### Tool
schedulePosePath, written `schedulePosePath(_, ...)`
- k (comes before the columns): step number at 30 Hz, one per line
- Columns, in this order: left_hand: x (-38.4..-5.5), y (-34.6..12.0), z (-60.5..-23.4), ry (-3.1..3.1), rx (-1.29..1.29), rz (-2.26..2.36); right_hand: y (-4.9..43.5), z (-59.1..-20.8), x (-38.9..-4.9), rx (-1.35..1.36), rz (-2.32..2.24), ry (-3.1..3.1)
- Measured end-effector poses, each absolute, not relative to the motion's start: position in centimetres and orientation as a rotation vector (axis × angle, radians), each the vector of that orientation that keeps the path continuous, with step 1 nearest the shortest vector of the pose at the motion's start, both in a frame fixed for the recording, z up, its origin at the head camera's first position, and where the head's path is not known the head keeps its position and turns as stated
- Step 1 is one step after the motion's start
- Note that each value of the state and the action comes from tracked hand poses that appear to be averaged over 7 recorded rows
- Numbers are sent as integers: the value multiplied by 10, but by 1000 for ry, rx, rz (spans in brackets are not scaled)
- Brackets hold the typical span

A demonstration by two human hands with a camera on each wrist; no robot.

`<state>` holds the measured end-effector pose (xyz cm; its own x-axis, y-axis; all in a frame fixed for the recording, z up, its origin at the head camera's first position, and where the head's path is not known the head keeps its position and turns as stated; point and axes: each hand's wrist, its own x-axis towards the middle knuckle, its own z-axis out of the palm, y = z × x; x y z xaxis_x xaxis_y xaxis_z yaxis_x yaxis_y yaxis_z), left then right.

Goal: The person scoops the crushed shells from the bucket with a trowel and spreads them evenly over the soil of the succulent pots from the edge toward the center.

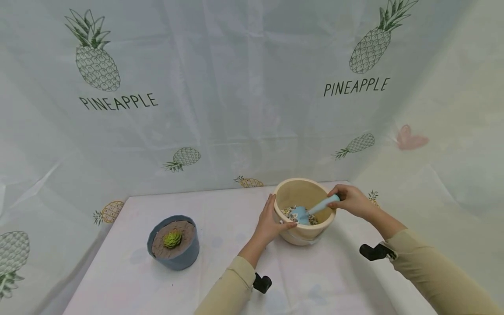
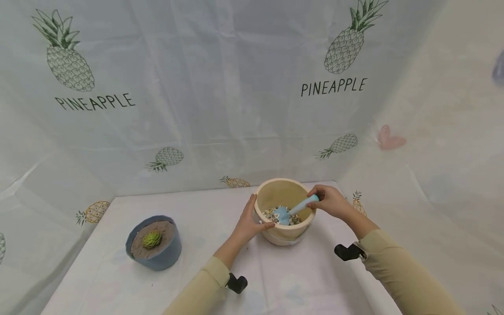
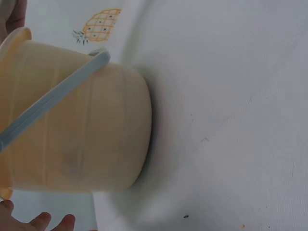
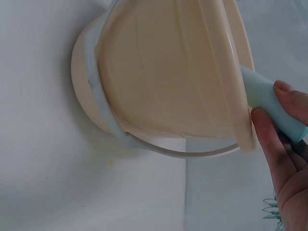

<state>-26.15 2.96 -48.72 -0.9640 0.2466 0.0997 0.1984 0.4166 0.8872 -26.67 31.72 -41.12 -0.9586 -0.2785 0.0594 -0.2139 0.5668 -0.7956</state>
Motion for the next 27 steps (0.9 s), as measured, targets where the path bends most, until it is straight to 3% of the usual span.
schedulePosePath(27,-248,-18,-465,2596,356,1611,331,-412,-252,-201,-1640,2719)
